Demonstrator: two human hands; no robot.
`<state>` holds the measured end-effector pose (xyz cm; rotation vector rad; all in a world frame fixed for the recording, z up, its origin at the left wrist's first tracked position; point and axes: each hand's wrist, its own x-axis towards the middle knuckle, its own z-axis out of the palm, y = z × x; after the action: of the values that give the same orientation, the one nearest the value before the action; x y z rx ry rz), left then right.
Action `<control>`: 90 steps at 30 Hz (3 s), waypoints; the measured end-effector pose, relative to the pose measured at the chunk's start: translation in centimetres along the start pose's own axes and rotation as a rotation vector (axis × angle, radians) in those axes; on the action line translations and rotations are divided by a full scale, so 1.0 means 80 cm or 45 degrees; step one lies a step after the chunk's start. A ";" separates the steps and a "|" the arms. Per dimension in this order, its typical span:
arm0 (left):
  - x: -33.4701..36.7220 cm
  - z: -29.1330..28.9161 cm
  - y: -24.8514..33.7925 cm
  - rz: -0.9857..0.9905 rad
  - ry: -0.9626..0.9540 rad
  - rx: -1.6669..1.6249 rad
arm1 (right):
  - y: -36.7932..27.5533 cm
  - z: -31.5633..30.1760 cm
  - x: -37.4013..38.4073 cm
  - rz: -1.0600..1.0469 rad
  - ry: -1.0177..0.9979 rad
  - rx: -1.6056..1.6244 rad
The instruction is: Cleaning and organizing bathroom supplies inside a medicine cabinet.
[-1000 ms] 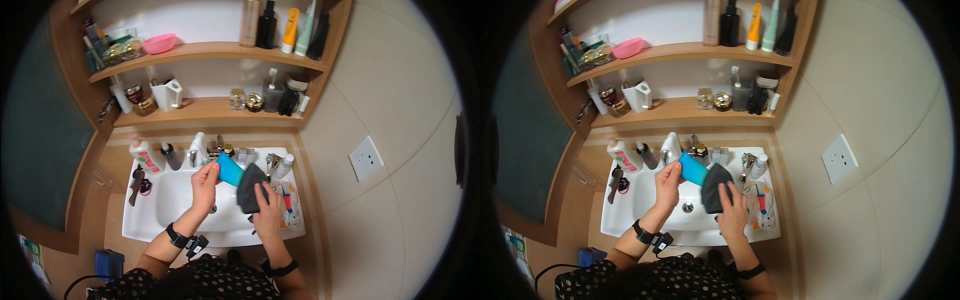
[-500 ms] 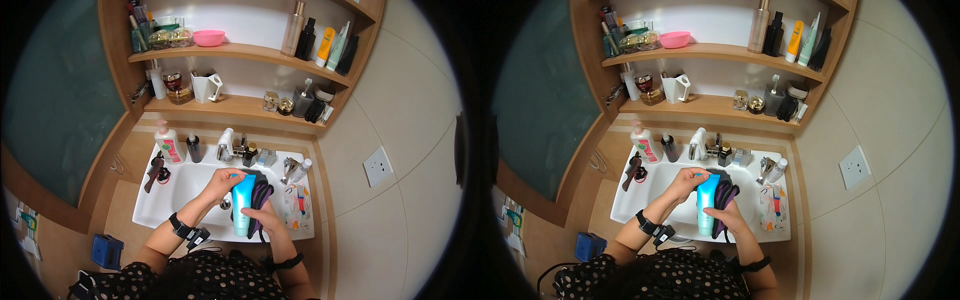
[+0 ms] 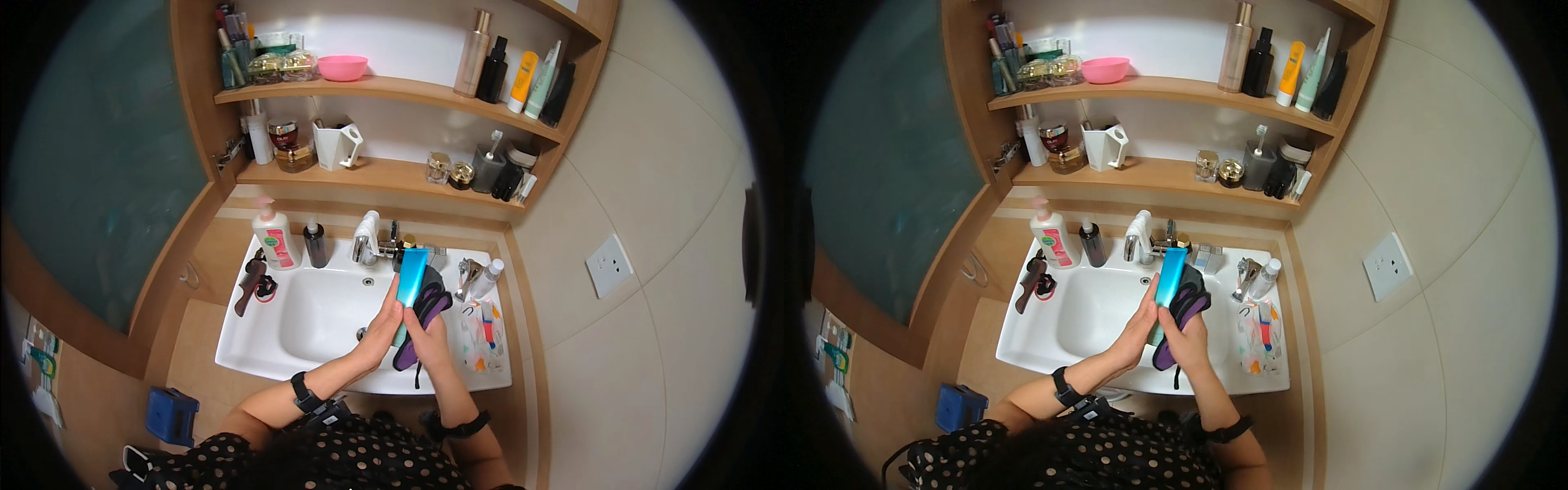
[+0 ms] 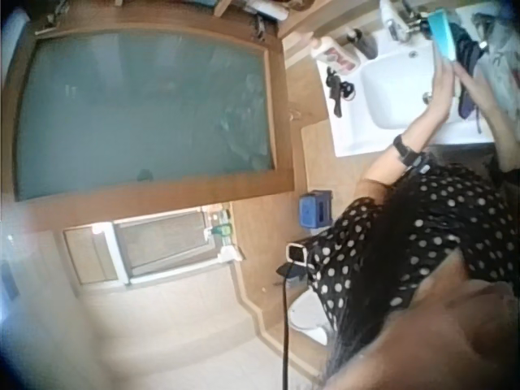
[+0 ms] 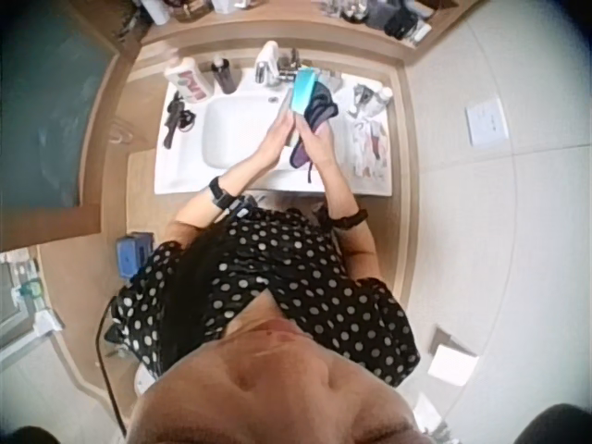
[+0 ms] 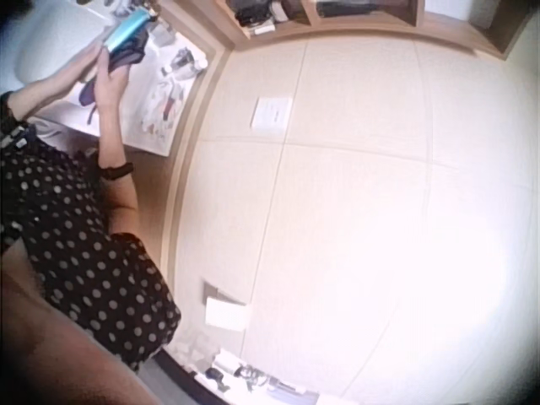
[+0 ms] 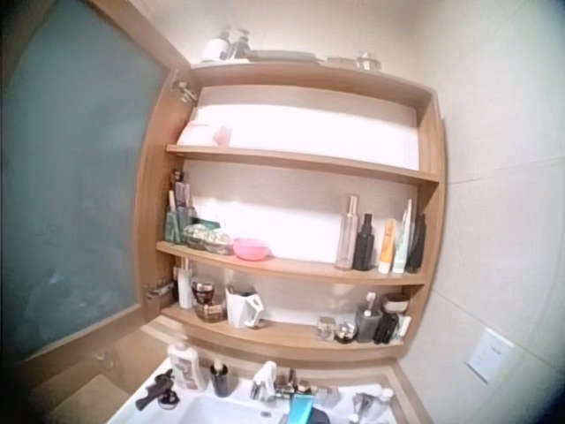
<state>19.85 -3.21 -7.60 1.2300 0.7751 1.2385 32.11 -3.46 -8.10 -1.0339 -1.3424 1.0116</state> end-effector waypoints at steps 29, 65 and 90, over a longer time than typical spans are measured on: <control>0.009 -0.006 0.046 -0.274 -0.090 -0.604 | -0.145 0.001 0.030 -0.791 0.198 -1.220; 0.063 0.076 0.121 0.430 -0.019 -0.119 | -0.108 -0.044 -0.016 0.005 -0.067 0.657; 0.228 0.177 0.386 1.209 -0.160 0.627 | -0.172 -0.166 0.009 -0.453 0.287 0.473</control>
<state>29.08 7.19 28.37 2.2038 0.3904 1.7393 45.07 -6.16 5.76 -0.5831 -1.0546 0.8079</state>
